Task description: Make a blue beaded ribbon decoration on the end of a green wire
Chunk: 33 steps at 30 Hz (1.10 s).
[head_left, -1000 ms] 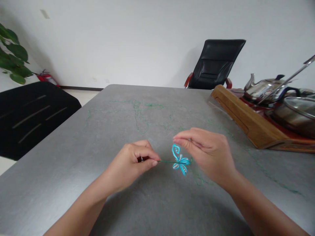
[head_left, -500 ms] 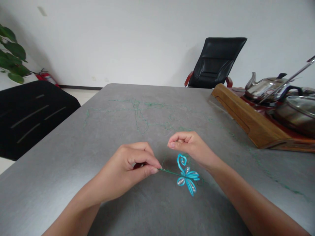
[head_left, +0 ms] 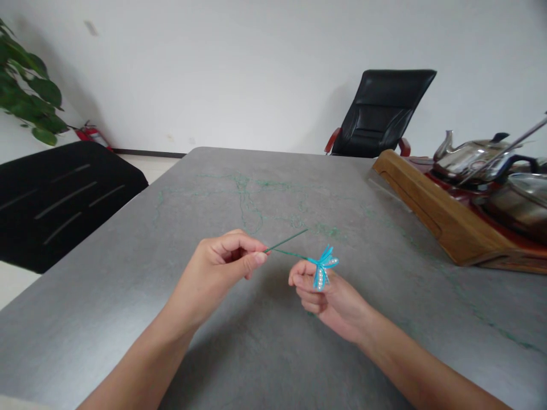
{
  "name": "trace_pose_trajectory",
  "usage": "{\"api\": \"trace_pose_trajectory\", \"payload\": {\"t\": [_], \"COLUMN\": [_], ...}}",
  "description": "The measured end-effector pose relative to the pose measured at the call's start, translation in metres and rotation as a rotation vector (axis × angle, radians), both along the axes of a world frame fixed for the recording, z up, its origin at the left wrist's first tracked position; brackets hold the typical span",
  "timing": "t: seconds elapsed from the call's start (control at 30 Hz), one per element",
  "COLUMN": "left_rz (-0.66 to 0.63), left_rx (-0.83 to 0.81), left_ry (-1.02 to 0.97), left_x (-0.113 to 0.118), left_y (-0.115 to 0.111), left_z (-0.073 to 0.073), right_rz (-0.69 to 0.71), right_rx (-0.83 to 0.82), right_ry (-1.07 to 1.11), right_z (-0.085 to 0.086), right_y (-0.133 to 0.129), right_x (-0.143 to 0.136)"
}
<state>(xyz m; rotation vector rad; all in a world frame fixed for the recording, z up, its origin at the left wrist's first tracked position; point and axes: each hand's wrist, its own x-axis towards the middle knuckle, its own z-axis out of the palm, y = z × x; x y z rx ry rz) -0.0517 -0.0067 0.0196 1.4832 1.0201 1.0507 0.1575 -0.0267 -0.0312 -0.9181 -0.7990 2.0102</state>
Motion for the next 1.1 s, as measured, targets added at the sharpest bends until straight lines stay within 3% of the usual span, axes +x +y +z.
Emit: {"api": "trace_pose_trajectory", "payload": {"t": [0.17,0.27,0.37,0.53,0.63,0.73,0.93,1.1], "left_rz": [0.065,0.083,0.102,0.097,0.055,0.001,-0.136,-0.283], "left_rx": [-0.02,0.048,0.135,0.232,0.302,0.364,0.395,0.404], "left_ry": [0.011,0.069,0.157,0.318,0.392,0.449,0.537,0.521], "left_x": [0.002,0.002,0.003,0.007,0.009,0.011,0.01,0.007], "left_y": [-0.001,-0.001,-0.002,-0.005,-0.006,-0.006,-0.007,-0.009], "left_z": [0.0,0.0,0.001,0.005,0.005,0.004,0.004,0.007], "right_rz": [-0.065,-0.14,-0.21,-0.214,-0.203,-0.182,-0.107,-0.116], "right_rx": [-0.061,0.035,0.302,0.841,1.129,1.294,1.341,1.269], "right_ry": [0.054,-0.082,-0.369,-0.796,-0.911,-0.964,-1.043,-1.031], "right_z": [0.001,0.007,0.022,0.063,0.081,0.091,0.101,0.095], "right_y": [-0.017,-0.029,-0.041,-0.046,-0.04,-0.03,-0.002,0.022], "right_x": [-0.006,-0.006,-0.001,0.009,0.007,0.005,0.006,0.01]}}
